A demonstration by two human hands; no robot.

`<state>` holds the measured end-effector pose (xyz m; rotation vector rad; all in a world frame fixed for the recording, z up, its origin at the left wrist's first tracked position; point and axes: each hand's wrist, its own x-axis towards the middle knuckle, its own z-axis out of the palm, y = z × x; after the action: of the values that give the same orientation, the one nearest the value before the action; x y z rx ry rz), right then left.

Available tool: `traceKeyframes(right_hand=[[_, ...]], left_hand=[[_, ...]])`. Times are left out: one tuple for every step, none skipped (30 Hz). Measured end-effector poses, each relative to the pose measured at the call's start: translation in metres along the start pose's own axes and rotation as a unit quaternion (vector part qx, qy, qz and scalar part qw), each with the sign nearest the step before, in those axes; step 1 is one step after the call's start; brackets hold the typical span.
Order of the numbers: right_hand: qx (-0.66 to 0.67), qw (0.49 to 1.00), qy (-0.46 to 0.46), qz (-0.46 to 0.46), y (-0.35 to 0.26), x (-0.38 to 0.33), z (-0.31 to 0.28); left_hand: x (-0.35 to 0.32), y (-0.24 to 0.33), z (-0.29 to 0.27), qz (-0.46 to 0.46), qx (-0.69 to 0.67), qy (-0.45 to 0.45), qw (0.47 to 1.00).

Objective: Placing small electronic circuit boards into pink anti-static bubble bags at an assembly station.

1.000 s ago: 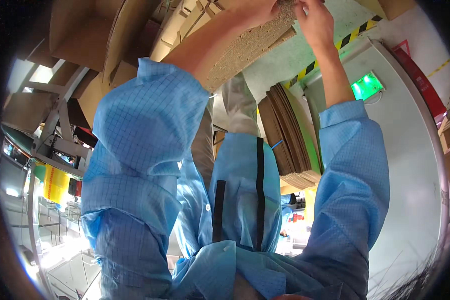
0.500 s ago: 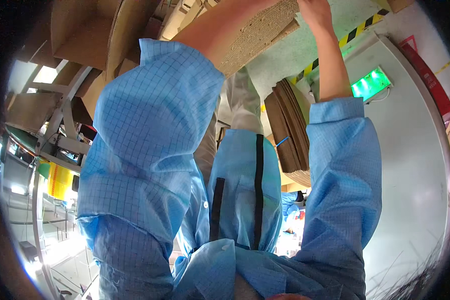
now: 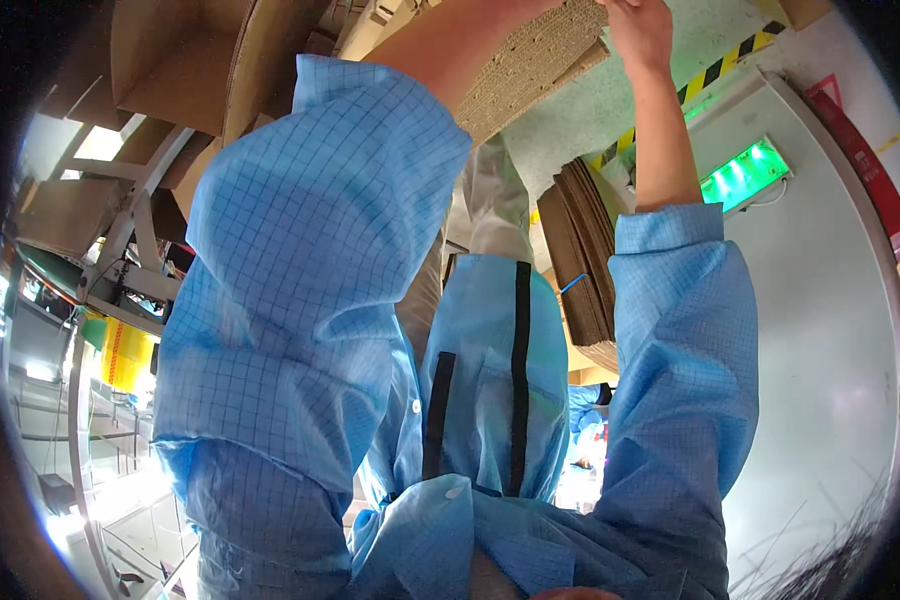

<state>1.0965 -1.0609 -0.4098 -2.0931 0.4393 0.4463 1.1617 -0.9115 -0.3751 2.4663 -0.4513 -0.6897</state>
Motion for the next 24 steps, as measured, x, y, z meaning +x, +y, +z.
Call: traceKeyframes(right_hand=[[-0.023, 0.998, 0.053, -0.038, -0.002, -0.002, 0.001], [-0.045, 0.99, 0.106, -0.076, -0.003, -0.004, 0.003], [-0.047, 0.991, 0.105, -0.07, -0.008, -0.009, -0.002], [0.031, 0.997, 0.054, 0.051, -0.02, -0.011, -0.013], [0.111, 0.979, 0.004, 0.169, -0.028, -0.011, -0.02], [0.113, 0.979, 0.006, 0.168, -0.024, -0.008, -0.019], [0.128, 0.983, 0.012, 0.127, -0.018, -0.005, -0.014], [0.142, 0.986, 0.02, 0.087, -0.011, -0.003, -0.009], [0.144, 0.986, 0.019, 0.086, -0.013, -0.007, -0.01], [0.152, 0.982, -0.007, 0.109, -0.016, -0.014, -0.013], [0.159, 0.978, -0.032, 0.132, -0.019, -0.018, -0.014], [0.159, 0.977, -0.031, 0.138, -0.003, -0.027, -0.011], [0.15, 0.98, 0.03, 0.128, 0.023, -0.035, -0.024], [0.147, 0.979, 0.088, 0.114, 0.046, -0.046, -0.033], [0.15, 0.974, 0.14, 0.097, 0.063, -0.057, -0.036], [0.21, 0.953, 0.142, 0.166, 0.074, -0.067, -0.035], [0.271, 0.923, 0.138, 0.235, 0.085, -0.077, -0.03], [0.19, 0.941, 0.071, 0.27, 0.099, -0.088, -0.027], [0.104, 0.948, 0.004, 0.3, 0.108, -0.094, -0.021], [0.088, 0.947, 0.015, 0.308, 0.119, -0.108, -0.038], [0.046, 0.967, 0.116, 0.223, 0.119, -0.124, -0.056], [0.016, 0.97, 0.202, 0.134, 0.1, -0.135, -0.053], [-0.01, 0.971, 0.208, 0.119, 0.083, -0.127, -0.045], [0.041, 0.975, 0.196, 0.095, 0.065, -0.123, -0.054]], left_hand=[[0.001, 0.001, 0.0, 0.003, 0.019, 0.013, 1.0], [0.001, 0.002, 0.0, 0.007, 0.038, 0.025, 0.999], [0.004, 0.013, -0.002, 0.007, 0.034, 0.02, 0.999], [0.009, 0.031, -0.012, -0.052, 0.069, -0.065, 0.994], [0.013, 0.042, -0.02, -0.108, 0.107, -0.145, 0.978], [0.012, 0.037, -0.014, -0.106, 0.11, -0.145, 0.978], [0.007, 0.023, -0.005, -0.052, 0.071, -0.081, 0.993], [0.006, 0.01, 0.002, 0.005, 0.03, -0.018, 0.999], [0.007, 0.003, 0.002, 0.004, 0.033, -0.018, 0.999], [0.008, -0.003, 0.003, -0.01, -0.022, -0.032, 0.999], [0.009, -0.009, 0.003, -0.023, -0.077, -0.045, 0.996], [0.005, -0.009, 0.004, -0.023, -0.079, -0.051, 0.995], [0.009, 0.004, -0.001, -0.031, -0.091, -0.081, 0.992], [0.01, 0.01, -0.007, -0.042, -0.095, -0.112, 0.988], [0.012, 0.006, -0.005, -0.038, -0.097, -0.111, 0.988], [0.013, -0.007, -0.002, -0.124, -0.368, -0.063, 0.919], [0.011, -0.029, 0.001, -0.201, -0.603, -0.007, 0.772], [0.002, -0.076, 0.0, -0.226, -0.699, 0.072, 0.674], [-0.01, -0.119, -0.008, -0.242, -0.779, 0.149, 0.56], [-0.019, -0.11, 0.007, -0.269, -0.698, 0.197, 0.633], [-0.027, -0.1, 0.01, -0.287, -0.606, 0.246, 0.7], [-0.048, -0.127, 0.001, -0.323, -0.573, 0.236, 0.715], [-0.066, -0.151, -0.007, -0.378, -0.496, 0.245, 0.742], [-0.07, -0.119, 0.004, -0.43, -0.498, 0.283, 0.698]])
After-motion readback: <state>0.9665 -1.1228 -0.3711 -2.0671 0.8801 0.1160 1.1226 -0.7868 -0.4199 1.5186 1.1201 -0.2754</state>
